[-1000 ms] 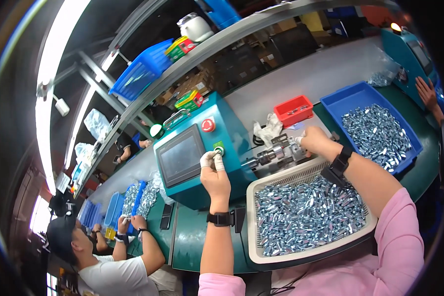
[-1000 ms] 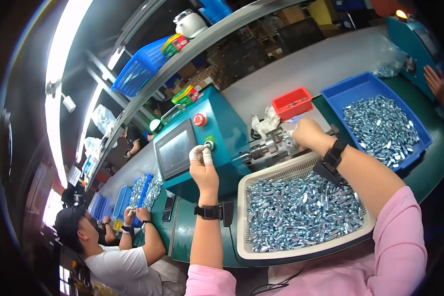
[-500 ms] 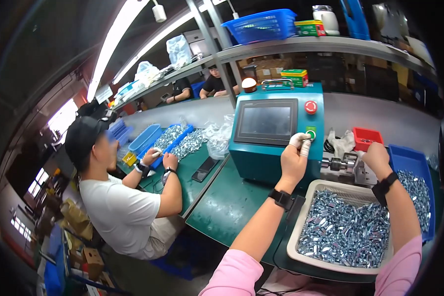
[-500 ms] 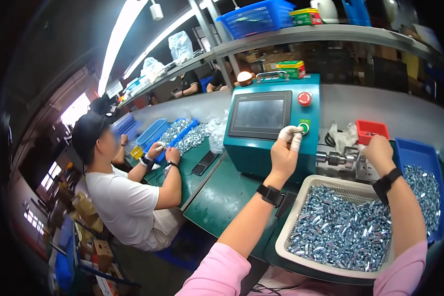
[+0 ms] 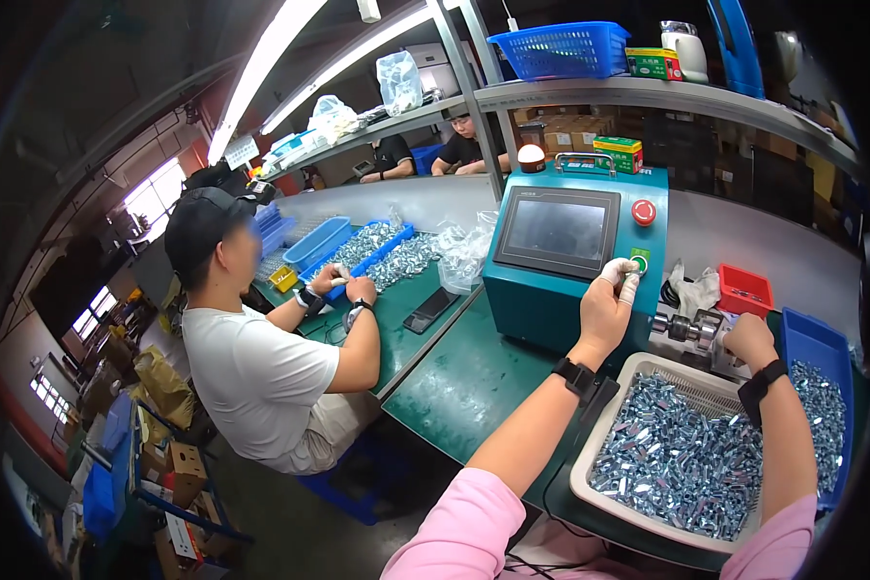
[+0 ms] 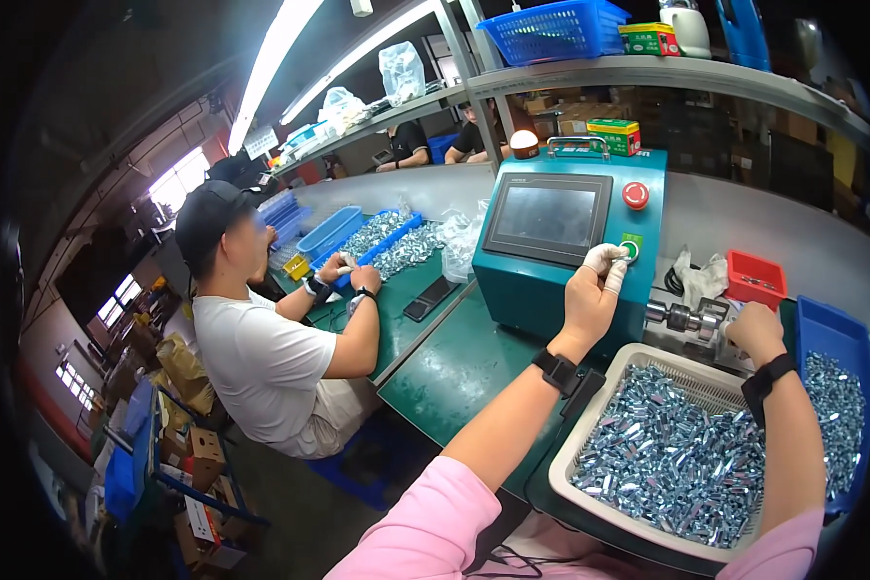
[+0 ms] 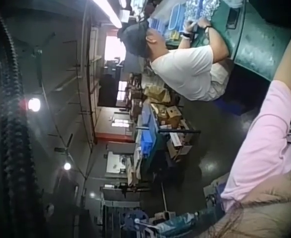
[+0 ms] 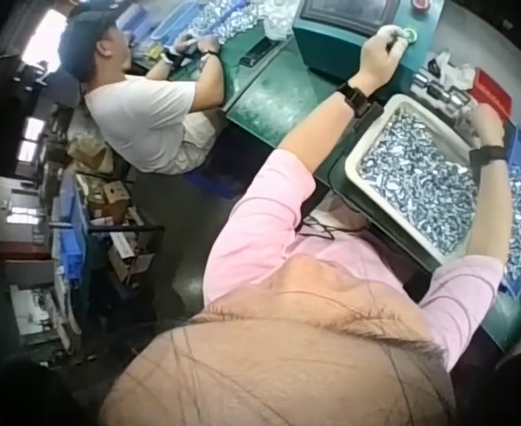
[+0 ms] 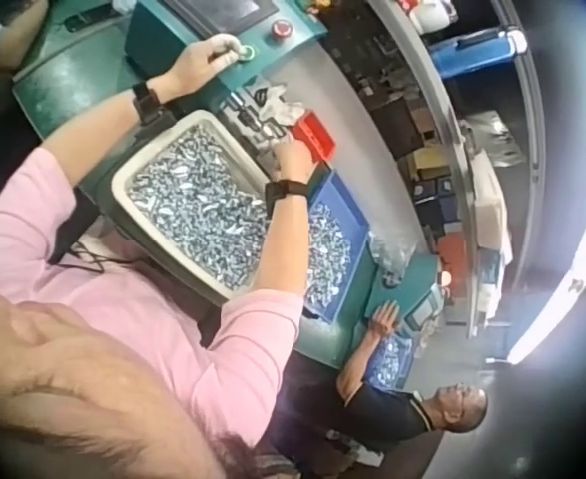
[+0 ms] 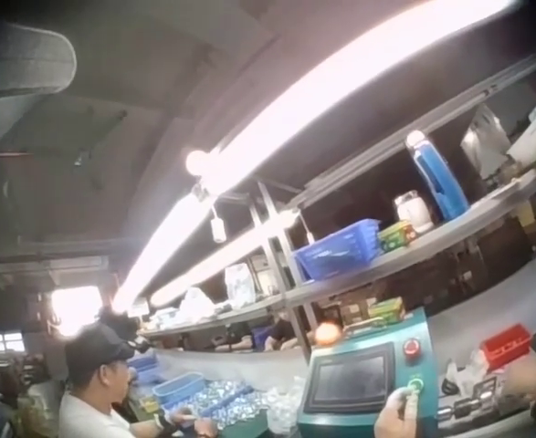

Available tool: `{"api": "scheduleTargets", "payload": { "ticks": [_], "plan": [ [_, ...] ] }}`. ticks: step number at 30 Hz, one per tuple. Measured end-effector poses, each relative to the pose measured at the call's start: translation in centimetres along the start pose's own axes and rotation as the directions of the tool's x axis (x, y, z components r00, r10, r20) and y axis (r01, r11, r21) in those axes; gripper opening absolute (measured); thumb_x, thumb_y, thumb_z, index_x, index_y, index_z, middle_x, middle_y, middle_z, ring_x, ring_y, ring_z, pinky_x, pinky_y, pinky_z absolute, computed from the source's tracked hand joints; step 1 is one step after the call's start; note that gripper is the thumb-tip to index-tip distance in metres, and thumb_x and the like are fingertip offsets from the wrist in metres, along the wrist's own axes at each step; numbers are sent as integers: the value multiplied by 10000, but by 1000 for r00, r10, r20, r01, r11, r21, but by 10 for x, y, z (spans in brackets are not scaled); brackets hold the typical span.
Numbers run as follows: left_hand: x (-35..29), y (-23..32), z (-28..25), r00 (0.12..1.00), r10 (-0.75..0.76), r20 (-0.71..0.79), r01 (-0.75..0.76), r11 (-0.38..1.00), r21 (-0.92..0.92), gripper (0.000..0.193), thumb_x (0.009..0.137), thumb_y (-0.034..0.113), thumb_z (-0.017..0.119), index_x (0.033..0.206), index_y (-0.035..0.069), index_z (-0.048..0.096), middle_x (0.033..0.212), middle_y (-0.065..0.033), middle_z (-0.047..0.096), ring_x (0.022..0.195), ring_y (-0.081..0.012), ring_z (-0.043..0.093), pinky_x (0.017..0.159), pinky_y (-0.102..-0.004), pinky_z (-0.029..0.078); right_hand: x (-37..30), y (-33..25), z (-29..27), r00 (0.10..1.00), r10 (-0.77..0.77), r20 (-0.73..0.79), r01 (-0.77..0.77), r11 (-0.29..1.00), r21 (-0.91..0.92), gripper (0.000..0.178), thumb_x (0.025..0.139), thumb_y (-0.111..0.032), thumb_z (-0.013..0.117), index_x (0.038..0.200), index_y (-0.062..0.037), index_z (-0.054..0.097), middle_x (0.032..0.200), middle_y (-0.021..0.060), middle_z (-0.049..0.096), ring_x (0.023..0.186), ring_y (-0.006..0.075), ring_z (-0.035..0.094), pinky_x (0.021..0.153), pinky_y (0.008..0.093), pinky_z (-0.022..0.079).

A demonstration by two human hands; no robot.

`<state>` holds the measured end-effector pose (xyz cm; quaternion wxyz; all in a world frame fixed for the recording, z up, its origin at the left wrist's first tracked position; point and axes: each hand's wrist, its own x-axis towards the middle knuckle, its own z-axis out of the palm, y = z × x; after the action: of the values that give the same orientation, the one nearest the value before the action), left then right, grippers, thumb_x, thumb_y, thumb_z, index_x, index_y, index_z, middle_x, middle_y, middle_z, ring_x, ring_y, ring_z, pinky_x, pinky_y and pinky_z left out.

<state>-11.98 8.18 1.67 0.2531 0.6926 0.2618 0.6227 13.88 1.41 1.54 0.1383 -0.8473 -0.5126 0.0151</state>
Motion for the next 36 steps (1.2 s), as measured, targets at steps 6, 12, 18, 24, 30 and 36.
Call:
{"api": "scheduleTargets", "payload": {
  "ticks": [6,12,18,24,30,36],
  "plan": [
    [-3,3,-1,996,68,-61,-57,985,162,156,870,107,551,1015,49,555,686,-21,533,577,-82,461,548,-219,407,-36,-16,5,961,-90,-260,102,994,32,309,682,-272,667,782,20,650,774,217,629,759,365,618,664,423,497],
    [-3,15,6,968,247,-48,-183,821,540,167,857,169,552,1001,85,556,700,-100,564,627,-245,549,561,-358,453,-48,-13,11,964,-43,-261,58,997,49,321,725,-281,649,780,35,642,761,217,627,735,363,618,640,431,493],
    [6,33,11,987,143,70,-150,679,718,172,852,216,541,959,82,557,747,-146,591,708,-319,575,611,-413,474,-33,8,-19,997,43,57,-68,830,554,376,787,-271,612,769,103,576,693,184,620,524,303,623,456,397,479],
    [25,47,27,993,59,104,-99,897,431,170,863,161,540,959,22,557,824,-126,626,712,-224,596,592,-326,458,-35,23,6,983,84,164,-179,649,739,324,802,-199,566,788,124,555,710,198,614,501,267,632,440,342,489],
    [8,55,91,959,-187,212,241,934,-266,188,879,152,547,1012,19,540,887,-35,615,718,-84,555,559,-208,413,-53,23,0,969,64,238,-242,418,876,274,791,-182,564,741,87,571,583,121,553,438,204,573,417,316,445],
    [-18,49,110,861,-396,320,504,751,-426,191,900,156,520,1052,41,537,919,-30,613,740,-62,539,570,-171,397,-57,17,12,976,-21,217,-180,487,855,229,749,-133,527,719,88,581,568,124,559,444,215,578,451,329,458]
  ]
}}
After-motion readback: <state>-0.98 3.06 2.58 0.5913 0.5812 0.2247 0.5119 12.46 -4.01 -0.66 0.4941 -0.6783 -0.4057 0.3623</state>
